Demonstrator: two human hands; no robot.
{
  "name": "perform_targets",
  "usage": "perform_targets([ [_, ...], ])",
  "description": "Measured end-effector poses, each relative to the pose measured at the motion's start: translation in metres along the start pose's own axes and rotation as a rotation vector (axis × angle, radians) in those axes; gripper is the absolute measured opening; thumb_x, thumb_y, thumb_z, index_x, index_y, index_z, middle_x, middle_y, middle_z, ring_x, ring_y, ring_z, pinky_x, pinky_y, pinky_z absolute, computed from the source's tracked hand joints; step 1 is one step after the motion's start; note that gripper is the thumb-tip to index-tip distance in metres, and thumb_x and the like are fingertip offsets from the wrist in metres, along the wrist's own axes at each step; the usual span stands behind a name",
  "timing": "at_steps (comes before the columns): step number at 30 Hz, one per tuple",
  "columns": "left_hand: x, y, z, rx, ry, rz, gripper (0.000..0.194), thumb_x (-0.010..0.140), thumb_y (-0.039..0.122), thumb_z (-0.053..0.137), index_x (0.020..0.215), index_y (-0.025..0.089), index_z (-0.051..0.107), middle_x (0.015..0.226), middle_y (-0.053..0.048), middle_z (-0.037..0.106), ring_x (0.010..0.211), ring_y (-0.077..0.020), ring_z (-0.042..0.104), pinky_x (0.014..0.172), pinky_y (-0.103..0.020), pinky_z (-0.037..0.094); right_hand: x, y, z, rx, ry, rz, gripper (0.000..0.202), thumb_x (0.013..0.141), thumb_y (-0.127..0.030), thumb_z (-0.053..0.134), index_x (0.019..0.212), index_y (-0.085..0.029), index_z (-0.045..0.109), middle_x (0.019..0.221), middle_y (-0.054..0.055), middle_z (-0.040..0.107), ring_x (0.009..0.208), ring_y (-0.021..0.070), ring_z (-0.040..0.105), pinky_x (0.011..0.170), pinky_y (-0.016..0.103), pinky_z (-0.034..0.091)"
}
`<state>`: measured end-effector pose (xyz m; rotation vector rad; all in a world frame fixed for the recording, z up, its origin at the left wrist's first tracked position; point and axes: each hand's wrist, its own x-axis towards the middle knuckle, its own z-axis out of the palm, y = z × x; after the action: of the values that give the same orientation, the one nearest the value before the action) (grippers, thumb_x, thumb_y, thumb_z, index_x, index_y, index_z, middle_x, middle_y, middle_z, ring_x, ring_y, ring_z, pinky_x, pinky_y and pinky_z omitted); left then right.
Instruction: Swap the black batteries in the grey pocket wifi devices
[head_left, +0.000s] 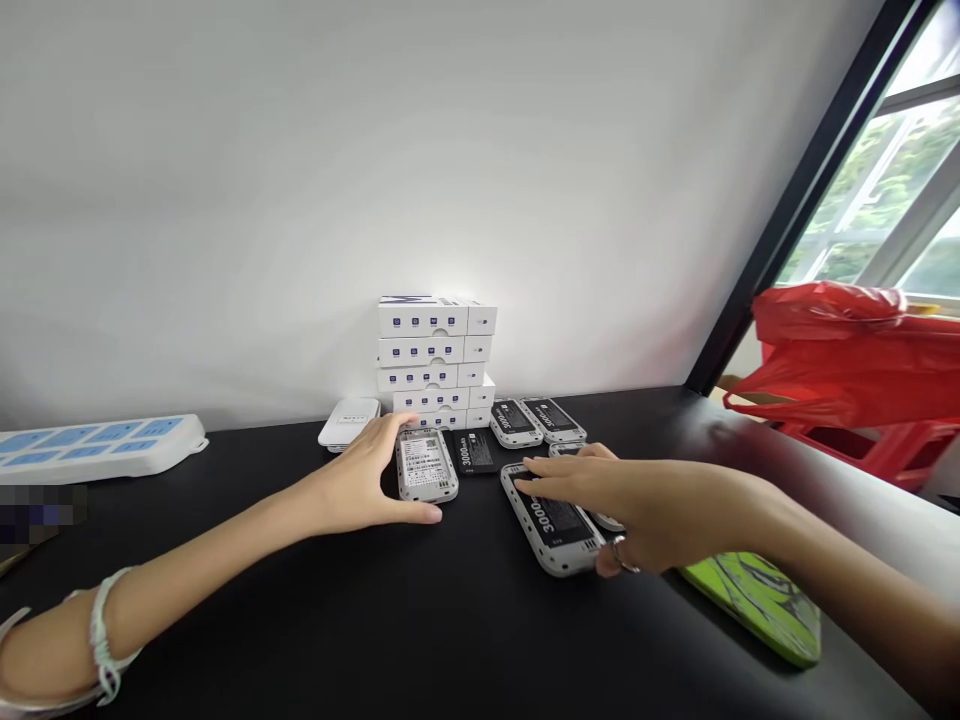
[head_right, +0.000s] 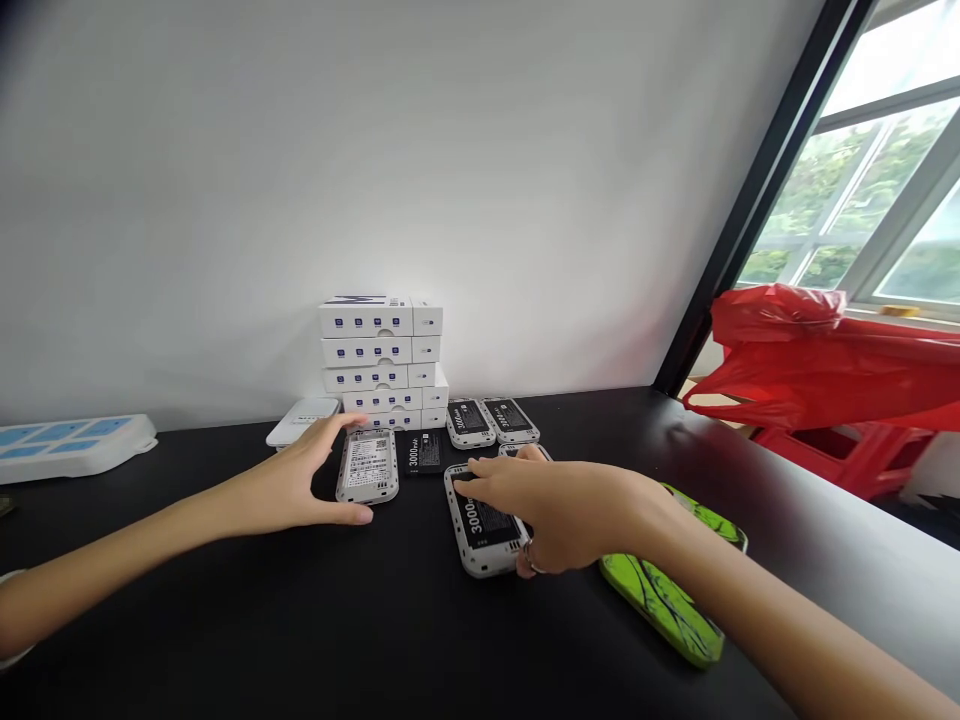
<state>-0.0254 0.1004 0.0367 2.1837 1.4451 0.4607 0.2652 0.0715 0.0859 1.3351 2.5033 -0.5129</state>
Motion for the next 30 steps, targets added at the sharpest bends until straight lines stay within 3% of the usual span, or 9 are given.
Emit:
perform_targets([
  [3,0.003,-0.002,-0.001,0.004,-0.037,0.018,0.098,0.070,0.064,0.073,0.146,0.028,0.023,0.159,-0.012,0.023,0.145,-0.0373,0.023,0.114,-0.058,0.028,0.006,0.006,0.003,-0.062,0.071,-0.031,0.075,0.075,-0.014,0.063,0.146,-0.017,0.041,0.152,0.016,0.037,0.142,0.0391,0.027,0.114,0.064,0.023],
  [7,-0.003,-0.002,-0.001,-0.015,-0.044,0.024,0.097,0.069,0.060,0.075,0.145,0.027,0.024,0.158,-0.014,0.022,0.144,-0.0385,0.023,0.115,-0.059,0.026,0.010,0.009,0.002,-0.141,0.161,-0.024,0.061,0.069,-0.013,0.067,0.130,-0.016,0.060,0.144,0.020,0.048,0.140,0.0427,0.031,0.110,0.068,0.024],
  [10,-0.017,0.001,0.003,-0.054,-0.050,0.022,0.100,0.065,0.057,0.079,0.144,0.030,0.023,0.156,-0.014,0.025,0.141,-0.0395,0.031,0.113,-0.058,0.031,0.018,0.006,-0.008,-0.073,0.205,-0.051,0.058,0.070,-0.037,0.075,0.124,-0.019,0.063,0.140,0.016,0.051,0.135,0.0427,0.035,0.109,0.063,0.027],
  [12,-0.030,0.006,0.007,-0.076,-0.048,0.015,0.104,0.063,0.053,0.082,0.144,0.032,0.020,0.153,-0.013,0.027,0.139,-0.0391,0.034,0.111,-0.058,0.033,0.031,0.003,-0.014,0.007,0.242,-0.076,0.069,0.074,-0.058,0.068,0.131,-0.021,0.057,0.140,0.013,0.050,0.132,0.0396,0.037,0.108,0.057,0.032],
  [14,-0.044,0.011,0.012,-0.096,-0.044,0.000,0.106,0.062,0.050,0.083,0.144,0.035,0.017,0.153,-0.012,0.028,0.139,-0.0382,0.034,0.112,-0.059,0.033,0.049,0.000,-0.018,0.035,0.265,-0.076,0.077,0.075,-0.065,0.063,0.138,-0.022,0.050,0.141,0.013,0.047,0.131,0.0392,0.037,0.105,0.055,0.035],
  [19,-0.061,0.018,0.024,-0.197,-0.059,-0.014,0.105,0.058,0.044,0.087,0.140,0.039,0.020,0.150,-0.008,0.030,0.138,-0.0364,0.035,0.112,-0.058,0.031,0.089,0.001,-0.016,0.042,0.263,-0.128,0.091,0.067,-0.056,0.075,0.142,-0.017,0.042,0.138,0.016,0.050,0.126,0.0381,0.042,0.104,0.054,0.034],
  [24,-0.059,0.015,0.030,-0.278,0.017,0.019,0.114,0.050,0.045,0.090,0.139,0.036,0.020,0.146,-0.010,0.030,0.133,-0.0385,0.035,0.109,-0.060,0.032,0.091,-0.003,-0.011,0.088,0.267,-0.188,0.092,0.063,-0.056,0.076,0.141,-0.020,0.041,0.126,0.012,0.057,0.117,0.0331,0.050,0.100,0.051,0.038],
  [28,-0.058,0.014,0.031,-0.308,0.026,-0.020,0.121,0.045,0.046,0.092,0.139,0.035,0.017,0.141,-0.011,0.032,0.129,-0.0395,0.036,0.106,-0.059,0.034,0.083,-0.010,-0.005,0.131,0.449,-0.233,0.083,0.060,-0.043,0.079,0.132,-0.018,0.045,0.121,0.012,0.059,0.115,0.0333,0.049,0.098,0.052,0.039],
  [30,-0.058,0.014,0.031,-0.306,0.023,-0.020,0.121,0.046,0.045,0.092,0.139,0.035,0.016,0.139,-0.011,0.032,0.128,-0.0400,0.036,0.105,-0.060,0.034,0.081,-0.012,-0.005,0.152,0.567,-0.253,0.070,0.065,-0.036,0.075,0.127,-0.017,0.047,0.119,0.012,0.061,0.114,0.0312,0.050,0.095,0.048,0.042],
])
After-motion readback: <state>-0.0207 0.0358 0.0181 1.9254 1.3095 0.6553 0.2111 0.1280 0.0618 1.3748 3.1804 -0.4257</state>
